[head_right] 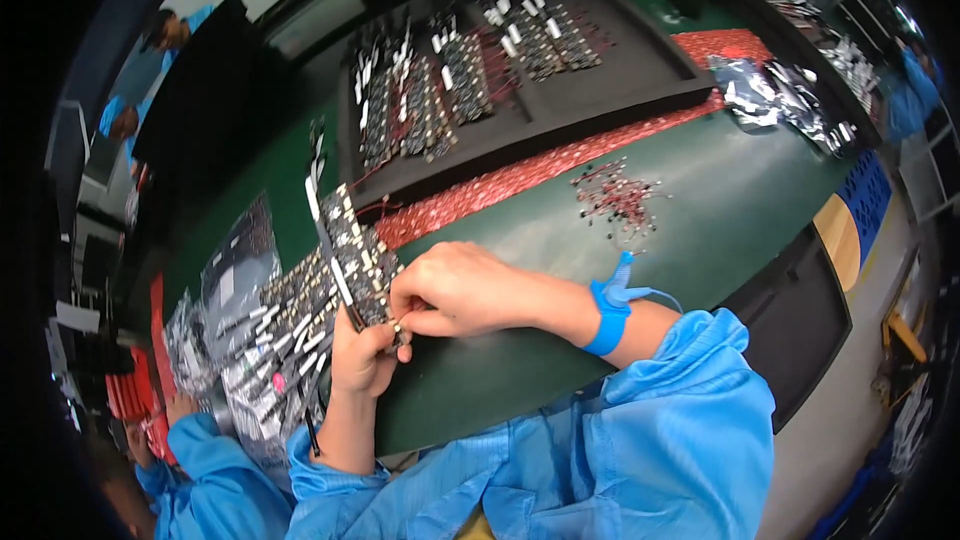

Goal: The person places small components onto electronic circuit boards by hand at a factory workstation.

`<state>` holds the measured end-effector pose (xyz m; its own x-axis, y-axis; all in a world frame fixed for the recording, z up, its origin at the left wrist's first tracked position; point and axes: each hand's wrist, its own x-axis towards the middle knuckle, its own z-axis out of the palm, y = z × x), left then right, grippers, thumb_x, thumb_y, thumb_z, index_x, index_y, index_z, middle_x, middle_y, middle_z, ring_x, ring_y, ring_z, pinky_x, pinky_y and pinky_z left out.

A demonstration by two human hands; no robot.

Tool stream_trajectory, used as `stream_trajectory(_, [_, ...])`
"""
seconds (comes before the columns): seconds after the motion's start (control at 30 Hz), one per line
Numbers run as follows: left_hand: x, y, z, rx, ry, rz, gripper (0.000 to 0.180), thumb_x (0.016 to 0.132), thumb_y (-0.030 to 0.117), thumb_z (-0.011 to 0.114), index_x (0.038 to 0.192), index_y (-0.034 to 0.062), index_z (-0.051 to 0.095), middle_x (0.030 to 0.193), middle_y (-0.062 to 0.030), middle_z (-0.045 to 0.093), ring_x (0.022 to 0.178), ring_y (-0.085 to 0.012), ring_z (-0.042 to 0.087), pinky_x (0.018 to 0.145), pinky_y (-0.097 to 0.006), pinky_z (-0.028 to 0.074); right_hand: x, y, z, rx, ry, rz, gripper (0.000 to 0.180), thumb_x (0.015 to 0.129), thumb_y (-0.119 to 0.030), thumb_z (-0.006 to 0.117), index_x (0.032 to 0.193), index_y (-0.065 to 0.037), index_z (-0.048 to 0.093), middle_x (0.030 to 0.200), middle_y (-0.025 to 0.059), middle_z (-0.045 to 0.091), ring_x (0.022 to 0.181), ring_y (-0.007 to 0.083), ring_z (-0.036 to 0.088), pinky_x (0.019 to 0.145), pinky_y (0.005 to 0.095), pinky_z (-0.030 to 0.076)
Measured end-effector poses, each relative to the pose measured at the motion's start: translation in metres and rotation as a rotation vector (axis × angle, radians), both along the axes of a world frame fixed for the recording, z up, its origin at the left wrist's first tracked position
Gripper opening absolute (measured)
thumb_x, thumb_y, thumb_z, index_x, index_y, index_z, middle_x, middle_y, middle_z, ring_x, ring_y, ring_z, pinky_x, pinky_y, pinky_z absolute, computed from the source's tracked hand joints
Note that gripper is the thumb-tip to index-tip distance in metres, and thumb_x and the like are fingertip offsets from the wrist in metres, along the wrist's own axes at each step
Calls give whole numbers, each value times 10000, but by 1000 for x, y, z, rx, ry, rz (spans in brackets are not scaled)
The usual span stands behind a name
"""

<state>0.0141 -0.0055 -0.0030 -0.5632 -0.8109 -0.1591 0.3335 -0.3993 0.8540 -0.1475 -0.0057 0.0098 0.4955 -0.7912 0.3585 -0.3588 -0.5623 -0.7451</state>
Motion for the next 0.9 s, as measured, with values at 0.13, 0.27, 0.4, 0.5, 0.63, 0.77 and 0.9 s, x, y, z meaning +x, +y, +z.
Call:
stream_trajectory(0.13, [-6, 2, 4, -51, 50, 130, 278, 621, -10, 464, 882, -21, 368, 662, -91, 475, 521, -144, 478, 395, -225, 410, -5, 2, 1, 152, -86, -14, 181, 634, -146, 543, 745, -15, 485, 657, 70, 530, 602, 183, 513, 521, 273, 409])
stream_trajectory(0.27, [-5, 8, 4, -124, 43, 203, 262, 653, 32, 484, 888, 4, 371, 679, -71, 481, 542, -135, 481, 416, -213, 398, 0, 2, -6, 527, -282, 113, 260, 666, -172, 547, 820, 12, 448, 680, 57, 539, 596, 105, 492, 511, 212, 394])
stream_trajectory(0.4, [-2, 9, -2, -165, 28, 164, 238, 666, 23, 480, 875, 17, 364, 699, -67, 480, 550, -134, 484, 428, -210, 399, 6, 3, -10, 919, -496, 284, 200, 678, -139, 538, 796, -5, 447, 671, 45, 540, 569, 50, 464, 485, 161, 361])
stream_trajectory(0.5, [-1, 11, -3, -163, 20, 141, 242, 675, 29, 480, 878, 24, 349, 712, -64, 476, 559, -129, 481, 432, -211, 402, 7, 4, -5, 949, -495, 267, 188, 676, -129, 539, 792, -9, 452, 676, 43, 537, 583, 53, 466, 502, 167, 365])
stream_trajectory(0.63, [-1, 15, -1, -240, -16, 121, 254, 694, 57, 474, 898, 30, 326, 728, -61, 468, 577, -121, 474, 455, -219, 413, 7, 9, -8, 892, -527, 221, 177, 663, -163, 552, 763, -36, 480, 686, 17, 520, 574, 37, 445, 463, 155, 327])
stream_trajectory(0.77, [-2, 17, -4, -267, 30, 30, 308, 707, 114, 481, 931, 29, 288, 767, -68, 458, 608, -122, 472, 487, -229, 421, 3, 15, 6, 822, -522, 187, 131, 661, -131, 553, 741, -39, 506, 712, 7, 506, 607, 37, 439, 494, 158, 334])
stream_trajectory(0.9, [0, 8, -15, -268, 266, -133, 455, 653, 227, 562, 929, 34, 255, 729, -60, 404, 632, -117, 437, 501, -230, 410, -24, 12, 32, 849, -575, -27, 103, 667, -96, 540, 760, -53, 524, 708, -15, 510, 637, 36, 446, 527, 159, 352])
